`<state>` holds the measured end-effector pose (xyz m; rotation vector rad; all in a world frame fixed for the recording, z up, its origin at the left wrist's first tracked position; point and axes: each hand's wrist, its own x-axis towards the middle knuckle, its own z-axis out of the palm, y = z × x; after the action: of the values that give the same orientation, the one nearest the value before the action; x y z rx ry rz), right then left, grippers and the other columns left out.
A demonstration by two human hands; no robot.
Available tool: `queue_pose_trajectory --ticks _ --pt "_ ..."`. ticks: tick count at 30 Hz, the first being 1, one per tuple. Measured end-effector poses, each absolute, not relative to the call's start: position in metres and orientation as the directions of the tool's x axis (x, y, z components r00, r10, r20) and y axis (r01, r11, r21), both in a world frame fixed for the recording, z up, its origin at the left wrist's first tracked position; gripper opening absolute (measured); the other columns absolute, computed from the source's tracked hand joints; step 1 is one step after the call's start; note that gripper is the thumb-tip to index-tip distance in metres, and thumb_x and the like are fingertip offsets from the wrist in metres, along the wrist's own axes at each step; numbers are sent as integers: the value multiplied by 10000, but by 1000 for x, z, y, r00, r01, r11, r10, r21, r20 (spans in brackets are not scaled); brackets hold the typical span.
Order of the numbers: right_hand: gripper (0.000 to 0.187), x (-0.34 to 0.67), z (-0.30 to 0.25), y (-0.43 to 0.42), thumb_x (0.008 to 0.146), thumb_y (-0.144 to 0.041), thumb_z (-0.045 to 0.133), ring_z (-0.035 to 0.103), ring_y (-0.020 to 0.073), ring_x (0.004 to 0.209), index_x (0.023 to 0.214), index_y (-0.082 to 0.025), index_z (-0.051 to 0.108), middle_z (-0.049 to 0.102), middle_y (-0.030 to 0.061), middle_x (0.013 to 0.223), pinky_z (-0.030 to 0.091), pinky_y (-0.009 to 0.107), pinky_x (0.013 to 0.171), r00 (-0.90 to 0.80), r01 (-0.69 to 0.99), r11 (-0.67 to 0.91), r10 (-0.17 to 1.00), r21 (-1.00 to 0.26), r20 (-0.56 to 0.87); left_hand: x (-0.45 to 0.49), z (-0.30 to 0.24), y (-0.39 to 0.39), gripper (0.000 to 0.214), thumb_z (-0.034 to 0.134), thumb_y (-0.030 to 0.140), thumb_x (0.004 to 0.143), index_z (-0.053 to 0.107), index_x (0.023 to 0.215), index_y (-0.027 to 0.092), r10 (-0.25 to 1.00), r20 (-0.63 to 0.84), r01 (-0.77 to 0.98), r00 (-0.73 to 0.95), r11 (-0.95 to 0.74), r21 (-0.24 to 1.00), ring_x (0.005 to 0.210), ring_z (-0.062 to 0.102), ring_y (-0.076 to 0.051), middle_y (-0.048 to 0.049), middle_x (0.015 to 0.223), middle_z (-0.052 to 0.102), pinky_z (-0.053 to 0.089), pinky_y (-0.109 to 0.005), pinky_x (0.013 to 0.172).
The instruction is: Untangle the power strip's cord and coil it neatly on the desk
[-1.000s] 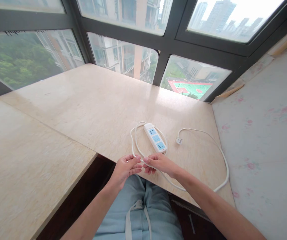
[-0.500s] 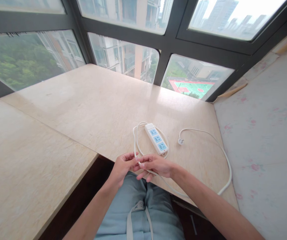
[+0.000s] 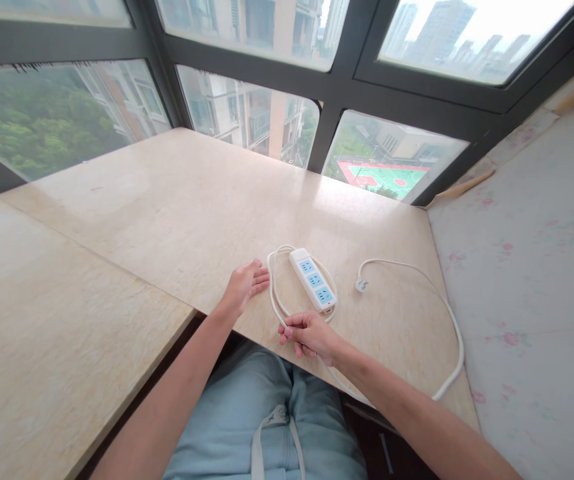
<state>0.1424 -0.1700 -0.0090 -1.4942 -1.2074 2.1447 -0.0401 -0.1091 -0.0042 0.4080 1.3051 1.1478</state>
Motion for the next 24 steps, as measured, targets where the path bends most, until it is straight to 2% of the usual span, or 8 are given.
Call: queue_pose_trajectory --ticks 3,6,13,19,24 --pt "113 142 -10 -171 796 -233 664 511 39 369 828 -124 662 697 20 737 187 162 285 -425 251 -610 627 -751 -652 -50 -5 -87 218 487 217 957 622 862 76 796 -606 -497 -20 518 697 680 685 -170 -150 838 701 575 -286 653" --pt "130 143 -10 -170 797 -243 662 524 41 380 850 -125 665 703 25 760 189 163 285 -434 250 -608 625 -754 -648 -56 -6 -76 202 486 149 944 643 841 74 779 -622 -502 73 568 652 631 672 -153 -119 764 697 565 -257 606" --pt "277 147 -11 -166 751 -359 719 521 40 395 887 -127 655 710 40 798 167 162 297 -546 183 -620 581 -763 -604 -56 -10 -74 220 466 151 965 667 908 81 730 -611 -563 307 656 502 736 700 -166 -114 825 714 592 -294 734" --pt "379 151 -7 -166 712 -423 748 536 41 415 920 -121 652 708 46 817 162 161 310 -607 142 -648 540 -748 -583 -53 -11 -74 186 482 127 958 663 933 92 732 -593 -587 334 654 477 660 682 -131 -82 812 714 580 -253 661" --pt "387 154 -1 -167 714 -421 751 553 44 435 936 -118 655 710 56 829 164 156 313 -635 124 -659 521 -741 -570 -51 -10 -74 171 503 56 921 665 876 83 745 -604 -579 284 635 511 623 663 -115 -67 757 695 572 -233 630"
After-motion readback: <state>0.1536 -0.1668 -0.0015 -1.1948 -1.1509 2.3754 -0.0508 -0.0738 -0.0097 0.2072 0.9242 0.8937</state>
